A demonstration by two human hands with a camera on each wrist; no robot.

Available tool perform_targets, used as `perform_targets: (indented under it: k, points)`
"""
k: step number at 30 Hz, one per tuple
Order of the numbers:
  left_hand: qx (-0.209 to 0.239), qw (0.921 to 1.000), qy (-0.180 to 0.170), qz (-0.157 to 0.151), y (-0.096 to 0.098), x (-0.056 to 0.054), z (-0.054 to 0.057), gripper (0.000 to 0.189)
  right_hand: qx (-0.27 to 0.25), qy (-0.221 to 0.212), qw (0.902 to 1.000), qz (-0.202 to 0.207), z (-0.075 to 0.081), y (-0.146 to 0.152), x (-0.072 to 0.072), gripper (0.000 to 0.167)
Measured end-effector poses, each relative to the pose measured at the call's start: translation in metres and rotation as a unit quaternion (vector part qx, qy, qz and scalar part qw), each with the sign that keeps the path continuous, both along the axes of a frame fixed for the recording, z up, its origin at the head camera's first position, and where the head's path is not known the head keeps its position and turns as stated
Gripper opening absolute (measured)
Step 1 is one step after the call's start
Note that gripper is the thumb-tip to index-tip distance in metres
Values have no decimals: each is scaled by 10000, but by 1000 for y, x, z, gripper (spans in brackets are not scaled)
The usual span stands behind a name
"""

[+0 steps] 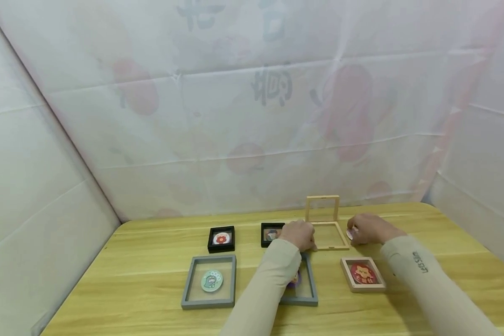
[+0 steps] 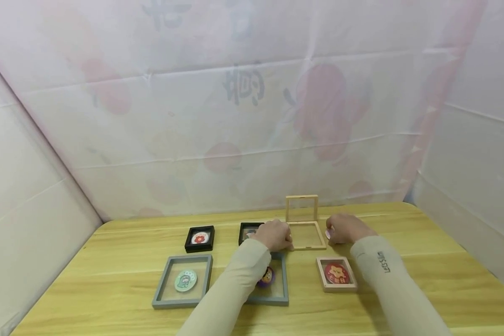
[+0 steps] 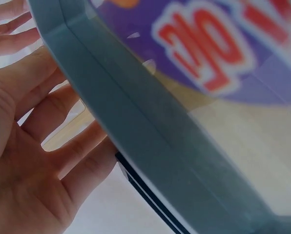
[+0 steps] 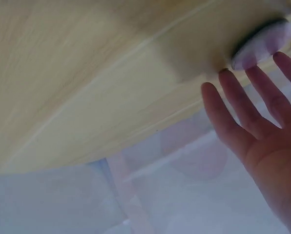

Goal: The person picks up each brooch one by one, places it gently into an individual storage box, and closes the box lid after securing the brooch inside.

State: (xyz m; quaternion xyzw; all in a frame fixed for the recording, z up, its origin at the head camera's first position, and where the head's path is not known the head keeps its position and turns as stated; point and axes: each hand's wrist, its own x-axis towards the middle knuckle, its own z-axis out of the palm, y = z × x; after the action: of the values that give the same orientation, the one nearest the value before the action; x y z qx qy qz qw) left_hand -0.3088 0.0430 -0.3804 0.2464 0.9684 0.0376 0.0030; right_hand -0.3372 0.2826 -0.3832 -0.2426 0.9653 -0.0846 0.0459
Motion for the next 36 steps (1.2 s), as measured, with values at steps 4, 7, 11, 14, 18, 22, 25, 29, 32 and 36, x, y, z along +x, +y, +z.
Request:
perform_targets:
  k: [4,7,11,14,18,22,25,29,32,36]
  points:
    - [6,10000,-10,-27,0,-1,0,16,-47,152,9996,223,-6,2,-2,9]
    - [-8,10000,9,-26,0,-2,0,16,-117,52,9998,180,-2,0,0,14]
    - [7,10000,32,-29,0,-4,-1,15,-185,-33,9998,36,1,-3,1,3]
    - [43,10000,-1,-36,0,-5,-2,15,-224,-65,9997,-47,2,-4,1,6]
    - [-11,10000,-53,-12,1,-4,-3,15,-304,-113,9995,-59,0,-5,2,9]
    - [-49,10000,-18,-37,2,-6,-4,15,-314,3,9995,-29,-1,-4,1,6]
    - [-43,10000,62,-60,2,-7,-4,14,-270,139,9995,39,-1,-2,-1,8]
    - [-59,9999,65,-77,2,-5,-2,14,-233,229,9994,91,-1,-1,-1,12]
    - [-110,9999,27,-94,1,-2,0,15,-313,293,9991,50,1,-2,-2,17]
    - [-247,9997,37,-61,0,-2,1,15,-501,333,9982,-33,5,-5,-4,22]
